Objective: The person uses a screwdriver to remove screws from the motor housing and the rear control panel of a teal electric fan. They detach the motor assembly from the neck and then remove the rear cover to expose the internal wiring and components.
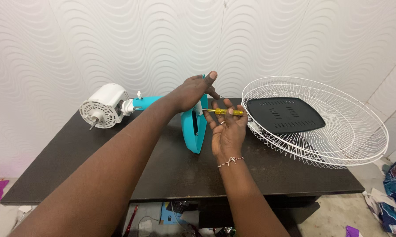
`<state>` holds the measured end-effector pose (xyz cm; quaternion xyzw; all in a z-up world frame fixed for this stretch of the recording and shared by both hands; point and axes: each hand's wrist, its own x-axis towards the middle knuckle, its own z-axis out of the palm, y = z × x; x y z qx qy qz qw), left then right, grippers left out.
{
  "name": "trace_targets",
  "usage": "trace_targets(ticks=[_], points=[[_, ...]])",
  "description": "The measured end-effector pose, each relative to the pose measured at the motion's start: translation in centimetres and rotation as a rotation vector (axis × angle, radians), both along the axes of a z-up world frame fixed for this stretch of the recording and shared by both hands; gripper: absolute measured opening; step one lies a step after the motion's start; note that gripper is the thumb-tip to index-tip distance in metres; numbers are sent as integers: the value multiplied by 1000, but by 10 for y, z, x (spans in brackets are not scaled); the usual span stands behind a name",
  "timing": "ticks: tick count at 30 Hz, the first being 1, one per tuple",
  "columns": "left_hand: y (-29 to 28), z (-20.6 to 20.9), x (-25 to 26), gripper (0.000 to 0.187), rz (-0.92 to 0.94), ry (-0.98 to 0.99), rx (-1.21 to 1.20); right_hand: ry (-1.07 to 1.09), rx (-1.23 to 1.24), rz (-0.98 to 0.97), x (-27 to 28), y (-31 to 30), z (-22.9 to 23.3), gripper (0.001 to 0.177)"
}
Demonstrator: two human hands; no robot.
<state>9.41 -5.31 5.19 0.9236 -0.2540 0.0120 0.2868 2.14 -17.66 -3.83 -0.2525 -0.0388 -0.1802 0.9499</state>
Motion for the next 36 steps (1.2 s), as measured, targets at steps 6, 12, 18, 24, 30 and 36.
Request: trace_targets(ticks=[6,12,18,24,30,36], points=[[0,0,-4,112,19,19,-23,-17,1,13,2,-1,-4,48],[-1,1,-4,111,20,0,4,-117,-50,43,1,-5,-11,39],[-1,-1,-2,112,18,-19,16,-6,-155,-45,4,-7,-16,30],[2,-6,3,111,3,-75,-61,46,-248,-142,18,-13,-20,39],[7,-20,15,101,41,-66,-290,49,-254,-138,17,-17,-25,53],[10,-36,10,68,149,-14,-551,0,-301,-126,16,-18,-23,51]])
